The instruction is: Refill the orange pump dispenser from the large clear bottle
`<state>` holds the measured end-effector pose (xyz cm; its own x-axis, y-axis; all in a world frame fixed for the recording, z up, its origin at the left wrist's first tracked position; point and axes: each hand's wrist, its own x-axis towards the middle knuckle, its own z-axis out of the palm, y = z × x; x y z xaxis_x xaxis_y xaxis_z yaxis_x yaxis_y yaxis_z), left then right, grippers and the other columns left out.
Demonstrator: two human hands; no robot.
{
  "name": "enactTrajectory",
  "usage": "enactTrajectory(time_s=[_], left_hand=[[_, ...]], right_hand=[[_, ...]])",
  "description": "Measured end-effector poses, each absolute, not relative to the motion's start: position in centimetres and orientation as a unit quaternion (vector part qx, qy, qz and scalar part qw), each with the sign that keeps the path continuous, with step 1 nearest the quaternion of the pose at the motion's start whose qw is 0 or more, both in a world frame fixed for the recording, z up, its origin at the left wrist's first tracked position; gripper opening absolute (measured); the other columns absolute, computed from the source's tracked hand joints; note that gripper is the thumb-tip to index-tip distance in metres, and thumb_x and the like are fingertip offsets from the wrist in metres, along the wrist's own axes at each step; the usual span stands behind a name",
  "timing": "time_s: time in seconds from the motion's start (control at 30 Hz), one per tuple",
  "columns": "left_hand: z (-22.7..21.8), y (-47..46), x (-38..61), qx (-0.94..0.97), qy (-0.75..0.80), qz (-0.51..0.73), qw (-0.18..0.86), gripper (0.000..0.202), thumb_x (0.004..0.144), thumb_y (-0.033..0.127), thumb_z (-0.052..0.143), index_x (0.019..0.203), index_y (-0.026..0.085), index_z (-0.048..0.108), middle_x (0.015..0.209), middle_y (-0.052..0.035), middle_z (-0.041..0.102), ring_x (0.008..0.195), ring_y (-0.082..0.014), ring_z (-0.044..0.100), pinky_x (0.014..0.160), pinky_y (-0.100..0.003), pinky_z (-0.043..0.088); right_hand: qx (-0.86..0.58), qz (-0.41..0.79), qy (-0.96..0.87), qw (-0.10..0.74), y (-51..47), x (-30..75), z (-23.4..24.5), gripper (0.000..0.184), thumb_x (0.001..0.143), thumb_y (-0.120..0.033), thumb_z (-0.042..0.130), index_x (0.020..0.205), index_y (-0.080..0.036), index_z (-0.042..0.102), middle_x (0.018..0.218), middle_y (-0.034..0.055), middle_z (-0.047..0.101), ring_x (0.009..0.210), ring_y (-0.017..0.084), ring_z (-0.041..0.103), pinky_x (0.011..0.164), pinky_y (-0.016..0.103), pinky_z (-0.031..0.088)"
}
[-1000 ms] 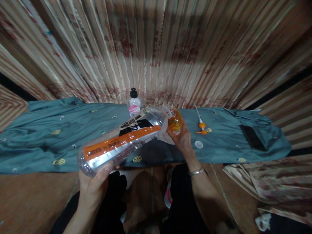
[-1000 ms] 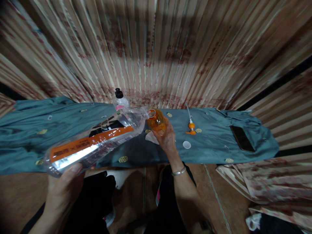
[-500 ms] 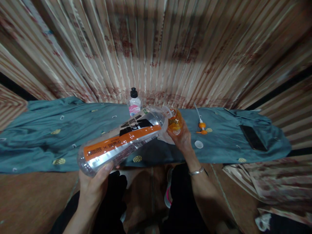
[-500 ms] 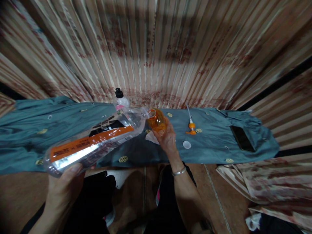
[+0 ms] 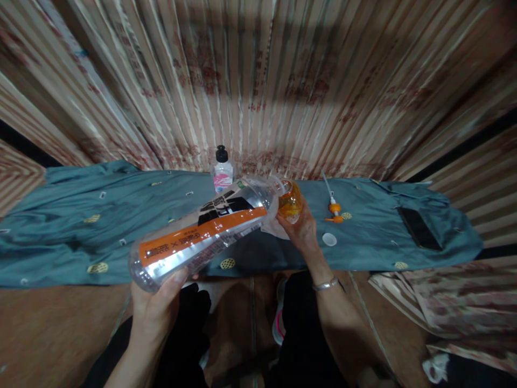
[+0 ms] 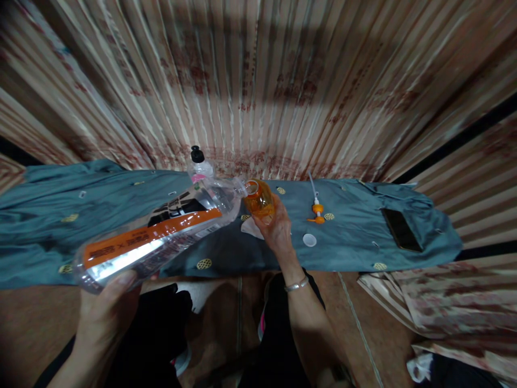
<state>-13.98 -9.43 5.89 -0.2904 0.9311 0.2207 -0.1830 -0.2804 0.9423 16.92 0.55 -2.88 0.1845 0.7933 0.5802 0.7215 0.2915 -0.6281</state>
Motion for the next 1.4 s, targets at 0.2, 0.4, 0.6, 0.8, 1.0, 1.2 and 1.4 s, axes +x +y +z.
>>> enactTrajectory(time_s=[0.2, 0.4, 0.6, 0.8, 1.0, 1.2, 1.4], left_hand=[[5.8, -9.4, -14.0, 0.434, 0.434, 0.674, 0.411, 0.036, 0.068, 0.037, 0.093, 0.098, 0.021, 0.082, 0.084, -0.0039, 0.081, 0.061, -0.0221, 0.071, 0.048, -0.029, 0.062], [5.5, -9.6, -14.1, 0.438, 0.431, 0.670, 0.417, 0.040, 0.070, 0.036, 0.093, 0.105, 0.020, 0.081, 0.091, -0.0048, 0.082, 0.066, -0.0225, 0.072, 0.051, -0.030, 0.063], [5.2, -9.6, -14.3, 0.438, 0.431, 0.665, 0.424, 0.038, 0.075, 0.036, 0.091, 0.108, 0.020, 0.080, 0.092, -0.0036, 0.082, 0.069, -0.0217, 0.072, 0.055, -0.030, 0.064], [5.2, -9.5, -14.1, 0.444, 0.420, 0.671, 0.420, 0.038, 0.073, 0.036, 0.092, 0.106, 0.021, 0.080, 0.089, -0.0026, 0.081, 0.064, -0.0219, 0.071, 0.049, -0.030, 0.063], [5.3, -9.4, -13.8, 0.459, 0.415, 0.662, 0.423, 0.034, 0.078, 0.036, 0.089, 0.108, 0.020, 0.080, 0.090, -0.0049, 0.081, 0.065, -0.0212, 0.070, 0.053, -0.030, 0.062], [4.6, -9.4, -14.1, 0.446, 0.414, 0.665, 0.433, 0.039, 0.076, 0.034, 0.090, 0.111, 0.021, 0.079, 0.096, -0.0054, 0.082, 0.068, -0.0238, 0.073, 0.052, -0.033, 0.064], [4.8, -9.6, -14.1, 0.439, 0.410, 0.667, 0.440, 0.044, 0.077, 0.031, 0.091, 0.116, 0.021, 0.076, 0.099, -0.0050, 0.081, 0.069, -0.0224, 0.071, 0.054, -0.032, 0.063]], right_hand=[[-0.590, 0.043, -0.632, 0.501, 0.6, 17.0, -3.0, 0.075, 0.087, -0.056, 0.077, 0.149, -0.021, 0.052, 0.143, 0.0184, 0.069, 0.134, 0.036, 0.067, 0.114, 0.062, 0.055], [-0.588, 0.051, -0.629, 0.506, 0.6, 17.1, -2.9, 0.079, 0.085, -0.055, 0.080, 0.149, -0.017, 0.052, 0.142, 0.0200, 0.069, 0.133, 0.037, 0.068, 0.114, 0.061, 0.055], [-0.586, 0.035, -0.633, 0.505, 0.7, 17.1, -3.1, 0.078, 0.087, -0.057, 0.078, 0.150, -0.020, 0.050, 0.145, 0.0184, 0.068, 0.135, 0.037, 0.066, 0.115, 0.061, 0.054], [-0.589, 0.019, -0.632, 0.503, 0.7, 17.2, -3.5, 0.081, 0.088, -0.059, 0.077, 0.150, -0.016, 0.050, 0.145, 0.0218, 0.068, 0.136, 0.037, 0.066, 0.115, 0.060, 0.055], [-0.611, 0.015, -0.627, 0.484, 0.7, 17.3, -3.6, 0.087, 0.086, -0.062, 0.081, 0.152, -0.016, 0.048, 0.146, 0.0223, 0.068, 0.135, 0.037, 0.067, 0.113, 0.058, 0.057], [-0.607, 0.006, -0.632, 0.481, 0.8, 17.3, -3.6, 0.085, 0.087, -0.061, 0.079, 0.152, -0.015, 0.048, 0.146, 0.0235, 0.066, 0.135, 0.037, 0.067, 0.114, 0.059, 0.056], [-0.603, 0.009, -0.633, 0.485, 0.8, 17.3, -3.6, 0.086, 0.087, -0.060, 0.079, 0.153, -0.015, 0.046, 0.146, 0.0236, 0.066, 0.136, 0.037, 0.066, 0.114, 0.060, 0.055]])
